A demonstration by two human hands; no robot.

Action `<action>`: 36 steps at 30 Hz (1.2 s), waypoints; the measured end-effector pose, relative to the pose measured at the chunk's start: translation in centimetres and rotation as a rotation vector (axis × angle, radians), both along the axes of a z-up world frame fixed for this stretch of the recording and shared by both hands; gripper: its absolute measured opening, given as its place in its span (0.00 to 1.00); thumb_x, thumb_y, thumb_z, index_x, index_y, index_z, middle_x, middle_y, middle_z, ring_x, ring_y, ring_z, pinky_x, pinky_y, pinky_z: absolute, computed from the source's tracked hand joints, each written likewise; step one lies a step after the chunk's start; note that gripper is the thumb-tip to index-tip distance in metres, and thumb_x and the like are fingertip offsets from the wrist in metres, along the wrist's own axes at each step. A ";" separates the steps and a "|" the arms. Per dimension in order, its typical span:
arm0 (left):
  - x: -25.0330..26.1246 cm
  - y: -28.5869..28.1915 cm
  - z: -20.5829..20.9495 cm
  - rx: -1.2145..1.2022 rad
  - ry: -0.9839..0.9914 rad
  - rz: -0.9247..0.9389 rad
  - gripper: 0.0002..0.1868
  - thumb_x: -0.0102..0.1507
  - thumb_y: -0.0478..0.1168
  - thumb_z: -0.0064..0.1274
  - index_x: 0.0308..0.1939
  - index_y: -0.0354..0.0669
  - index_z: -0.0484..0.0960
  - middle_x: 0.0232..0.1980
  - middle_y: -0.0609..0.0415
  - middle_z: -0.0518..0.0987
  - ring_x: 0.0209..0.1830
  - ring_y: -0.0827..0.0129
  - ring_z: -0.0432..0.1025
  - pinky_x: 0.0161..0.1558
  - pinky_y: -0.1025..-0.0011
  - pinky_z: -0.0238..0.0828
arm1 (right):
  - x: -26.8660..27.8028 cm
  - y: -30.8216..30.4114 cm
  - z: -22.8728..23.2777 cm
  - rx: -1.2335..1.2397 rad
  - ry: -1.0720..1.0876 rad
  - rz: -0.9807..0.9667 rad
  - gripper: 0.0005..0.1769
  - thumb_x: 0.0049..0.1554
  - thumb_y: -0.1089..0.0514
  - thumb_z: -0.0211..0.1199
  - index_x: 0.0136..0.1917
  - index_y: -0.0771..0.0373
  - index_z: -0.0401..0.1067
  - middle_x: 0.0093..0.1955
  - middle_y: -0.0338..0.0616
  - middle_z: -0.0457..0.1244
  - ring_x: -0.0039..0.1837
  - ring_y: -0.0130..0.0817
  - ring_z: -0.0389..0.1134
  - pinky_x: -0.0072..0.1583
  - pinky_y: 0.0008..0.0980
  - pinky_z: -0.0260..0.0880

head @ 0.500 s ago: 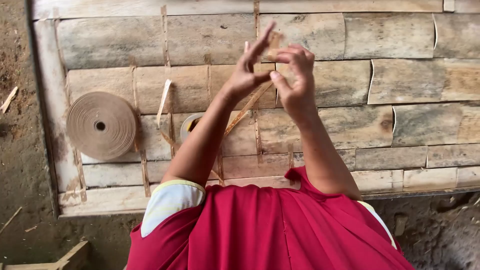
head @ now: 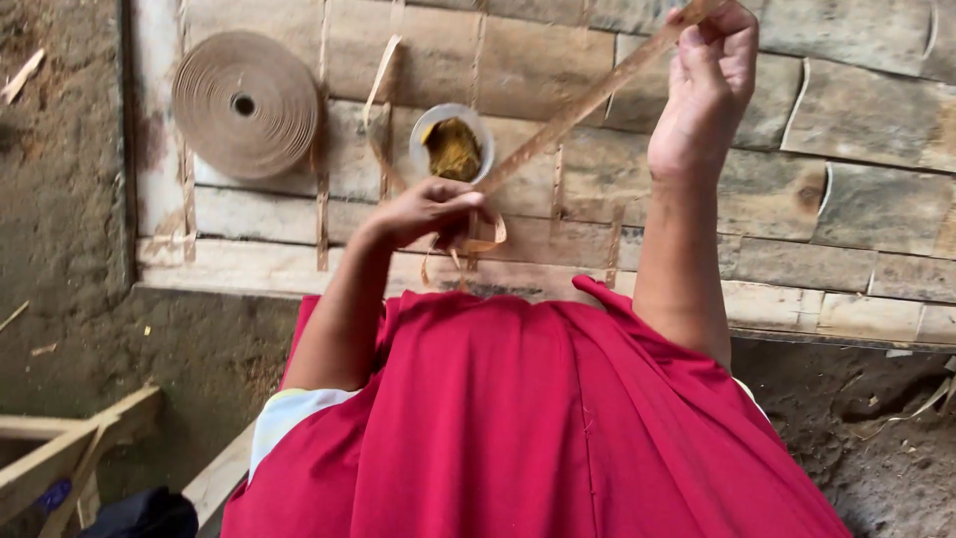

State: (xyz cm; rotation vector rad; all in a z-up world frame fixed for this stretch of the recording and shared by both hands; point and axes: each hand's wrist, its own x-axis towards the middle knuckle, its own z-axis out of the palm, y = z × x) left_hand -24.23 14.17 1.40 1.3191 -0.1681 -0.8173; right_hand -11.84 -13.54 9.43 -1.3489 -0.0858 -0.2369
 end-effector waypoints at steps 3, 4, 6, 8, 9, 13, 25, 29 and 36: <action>-3.8 5.9 -4.8 0.068 0.138 0.099 0.19 0.72 0.49 0.45 0.44 0.39 0.85 0.18 0.54 0.72 0.13 0.77 0.61 0.18 0.79 0.58 | 1.1 0.9 -5.6 -0.140 -0.233 -0.044 0.08 0.60 0.71 0.57 0.50 0.60 0.67 0.48 0.44 0.63 0.53 0.33 0.63 0.58 0.29 0.62; -4.2 6.5 -5.3 0.070 0.141 0.106 0.19 0.72 0.49 0.45 0.44 0.39 0.85 0.18 0.54 0.72 0.13 0.77 0.61 0.18 0.79 0.58 | 1.6 0.1 -7.8 -0.137 -0.230 -0.037 0.08 0.60 0.71 0.57 0.50 0.60 0.67 0.48 0.44 0.63 0.53 0.33 0.63 0.58 0.29 0.62; -4.9 7.9 -6.2 0.192 0.174 0.252 0.20 0.72 0.52 0.47 0.37 0.42 0.84 0.16 0.55 0.70 0.13 0.78 0.58 0.18 0.80 0.52 | 2.7 -1.3 -12.2 -1.062 -0.226 -0.251 0.13 0.55 0.63 0.65 0.54 0.55 0.75 0.58 0.38 0.71 0.61 0.43 0.70 0.71 0.66 0.35; -4.3 7.7 -6.8 0.169 0.183 0.279 0.19 0.72 0.50 0.48 0.36 0.41 0.84 0.16 0.57 0.70 0.13 0.79 0.59 0.17 0.81 0.53 | 3.8 -1.5 -13.7 -1.364 0.047 -0.285 0.23 0.59 0.55 0.73 0.65 0.53 0.69 0.69 0.42 0.58 0.70 0.51 0.58 0.71 0.73 0.41; -3.8 7.6 -7.1 0.146 0.187 0.299 0.18 0.72 0.49 0.50 0.35 0.41 0.84 0.16 0.59 0.71 0.13 0.79 0.61 0.16 0.82 0.55 | 4.5 -1.6 -14.4 -1.655 0.338 -0.319 0.37 0.62 0.46 0.80 0.76 0.51 0.63 0.81 0.48 0.44 0.78 0.59 0.46 0.71 0.80 0.47; -1.8 6.9 -7.8 0.230 0.250 0.427 0.20 0.70 0.52 0.52 0.31 0.43 0.85 0.18 0.58 0.73 0.14 0.79 0.61 0.17 0.82 0.51 | 2.6 1.2 -14.1 -1.553 0.309 -0.436 0.28 0.63 0.53 0.78 0.72 0.54 0.70 0.81 0.49 0.41 0.80 0.55 0.41 0.77 0.70 0.46; 0.8 4.6 -14.5 0.283 0.167 0.666 0.14 0.57 0.43 0.53 0.22 0.39 0.86 0.09 0.47 0.69 0.02 0.71 0.61 0.08 0.76 0.62 | -8.2 13.1 -21.7 -1.617 -0.435 0.681 0.46 0.61 0.35 0.60 0.82 0.64 0.56 0.83 0.56 0.52 0.85 0.47 0.43 0.79 0.67 0.22; 0.3 5.1 -8.1 0.076 0.117 0.824 0.16 0.62 0.45 0.54 0.25 0.38 0.84 0.10 0.48 0.68 0.05 0.70 0.63 0.10 0.79 0.57 | -7.8 13.1 -21.8 -1.712 -0.400 0.756 0.47 0.63 0.32 0.55 0.83 0.62 0.52 0.84 0.53 0.49 0.87 0.44 0.39 0.79 0.68 0.18; -3.0 7.6 5.4 -0.151 -0.240 0.898 0.20 0.71 0.48 0.47 0.32 0.37 0.83 0.13 0.51 0.69 0.07 0.77 0.57 0.12 0.82 0.41 | -7.6 14.8 -10.3 -1.574 0.208 1.069 0.52 0.64 0.34 0.50 0.84 0.50 0.20 0.85 0.49 0.13 0.85 0.38 0.10 0.79 0.49 0.04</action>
